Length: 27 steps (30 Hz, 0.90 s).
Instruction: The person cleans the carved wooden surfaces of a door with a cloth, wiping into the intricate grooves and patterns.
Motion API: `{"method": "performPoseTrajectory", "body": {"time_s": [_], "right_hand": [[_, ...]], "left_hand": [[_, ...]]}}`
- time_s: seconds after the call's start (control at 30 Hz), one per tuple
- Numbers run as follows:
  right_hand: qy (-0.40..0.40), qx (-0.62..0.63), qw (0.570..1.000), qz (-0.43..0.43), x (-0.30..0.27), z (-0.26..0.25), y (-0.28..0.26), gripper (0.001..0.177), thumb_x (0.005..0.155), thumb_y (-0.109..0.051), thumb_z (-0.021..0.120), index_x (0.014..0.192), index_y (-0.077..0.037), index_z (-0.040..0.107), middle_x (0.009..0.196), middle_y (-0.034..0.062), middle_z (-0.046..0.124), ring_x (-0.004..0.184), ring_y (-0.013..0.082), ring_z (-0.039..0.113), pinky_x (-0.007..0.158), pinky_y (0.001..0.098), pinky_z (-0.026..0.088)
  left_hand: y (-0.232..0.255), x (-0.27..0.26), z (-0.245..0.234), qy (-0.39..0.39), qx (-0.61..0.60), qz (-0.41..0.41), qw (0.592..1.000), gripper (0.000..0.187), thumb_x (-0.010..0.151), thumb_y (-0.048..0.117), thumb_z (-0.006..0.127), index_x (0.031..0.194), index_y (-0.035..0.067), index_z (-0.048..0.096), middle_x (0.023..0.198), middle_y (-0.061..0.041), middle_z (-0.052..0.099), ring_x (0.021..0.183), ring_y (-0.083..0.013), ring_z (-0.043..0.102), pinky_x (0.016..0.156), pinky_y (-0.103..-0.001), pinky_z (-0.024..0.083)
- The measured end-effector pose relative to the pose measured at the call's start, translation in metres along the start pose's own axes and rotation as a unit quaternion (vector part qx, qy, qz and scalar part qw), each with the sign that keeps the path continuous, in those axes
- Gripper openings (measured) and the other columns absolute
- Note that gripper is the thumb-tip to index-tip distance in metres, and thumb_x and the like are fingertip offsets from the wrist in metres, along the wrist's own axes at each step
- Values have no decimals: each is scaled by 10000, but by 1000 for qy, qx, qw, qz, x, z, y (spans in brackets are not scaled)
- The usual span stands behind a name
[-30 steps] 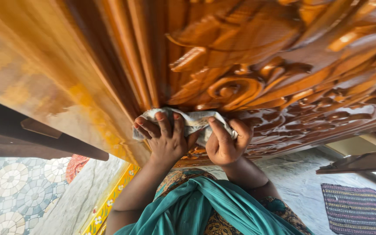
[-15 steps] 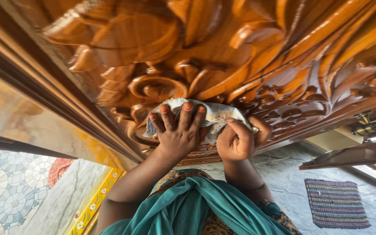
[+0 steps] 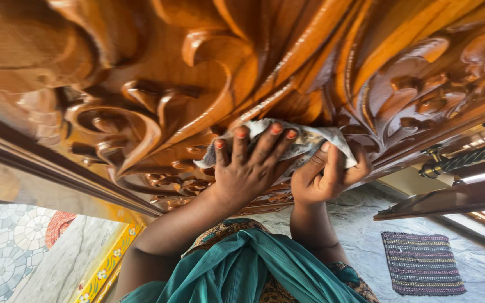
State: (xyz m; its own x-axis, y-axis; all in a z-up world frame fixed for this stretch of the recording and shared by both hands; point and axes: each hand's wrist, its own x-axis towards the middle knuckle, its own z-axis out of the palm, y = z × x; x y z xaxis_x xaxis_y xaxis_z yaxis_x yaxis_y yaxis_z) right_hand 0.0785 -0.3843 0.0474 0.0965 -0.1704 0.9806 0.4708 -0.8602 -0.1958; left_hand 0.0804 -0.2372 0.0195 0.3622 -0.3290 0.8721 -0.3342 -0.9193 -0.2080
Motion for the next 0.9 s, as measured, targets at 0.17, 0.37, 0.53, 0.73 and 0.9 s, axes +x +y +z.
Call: {"method": "performPoseTrajectory", "body": {"time_s": [0.17, 0.37, 0.53, 0.73, 0.9], "right_hand": [[-31, -41, 999, 6, 12, -14, 25, 289, 1123, 22, 524, 1406, 52, 574, 1379, 227, 436, 1271, 340, 527, 1022, 421, 496], [-39, -95, 995, 19, 18, -32, 70, 324, 1129, 9, 489, 1446, 54, 543, 1423, 242, 416, 1285, 365, 511, 1073, 451, 475], [-40, -112, 992, 29, 25, -43, 105, 341, 1112, -27, 483, 1433, 62, 554, 1424, 237, 410, 1307, 375, 507, 1067, 449, 473], [-11, -68, 997, 36, 22, -52, 145, 322, 1133, -19, 536, 1447, 51, 548, 1397, 195, 440, 1288, 342, 566, 1057, 419, 535], [-8, -77, 996, 47, 17, -65, 171, 346, 1118, 41, 498, 1457, 32, 568, 1408, 197, 459, 1301, 365, 591, 1069, 431, 535]], "left_hand": [[38, 26, 11, -16, 8, 21, 1000, 587, 1211, 544, 358, 1695, 214, 316, 1794, -88, 128, 1632, -446, -6, 1249, -657, -150], [87, 56, 26, -10, 17, 31, 999, 553, 1191, 437, 315, 1706, 245, 261, 1761, -7, 136, 1642, -393, 2, 1263, -642, -156], [123, 69, 44, -9, 1, 43, 999, 540, 1206, 418, 282, 1698, 259, 127, 1763, -34, 74, 1645, -379, -17, 1291, -604, -173], [155, 82, 62, 15, -21, 93, 995, 562, 1210, 486, 236, 1667, 218, 50, 1761, -130, 29, 1655, -386, -10, 1299, -582, -171], [164, 87, 56, -43, -32, 207, 977, 652, 1159, 375, 387, 1696, 11, 320, 1752, -128, 253, 1610, -364, 205, 1308, -561, 26]]}}
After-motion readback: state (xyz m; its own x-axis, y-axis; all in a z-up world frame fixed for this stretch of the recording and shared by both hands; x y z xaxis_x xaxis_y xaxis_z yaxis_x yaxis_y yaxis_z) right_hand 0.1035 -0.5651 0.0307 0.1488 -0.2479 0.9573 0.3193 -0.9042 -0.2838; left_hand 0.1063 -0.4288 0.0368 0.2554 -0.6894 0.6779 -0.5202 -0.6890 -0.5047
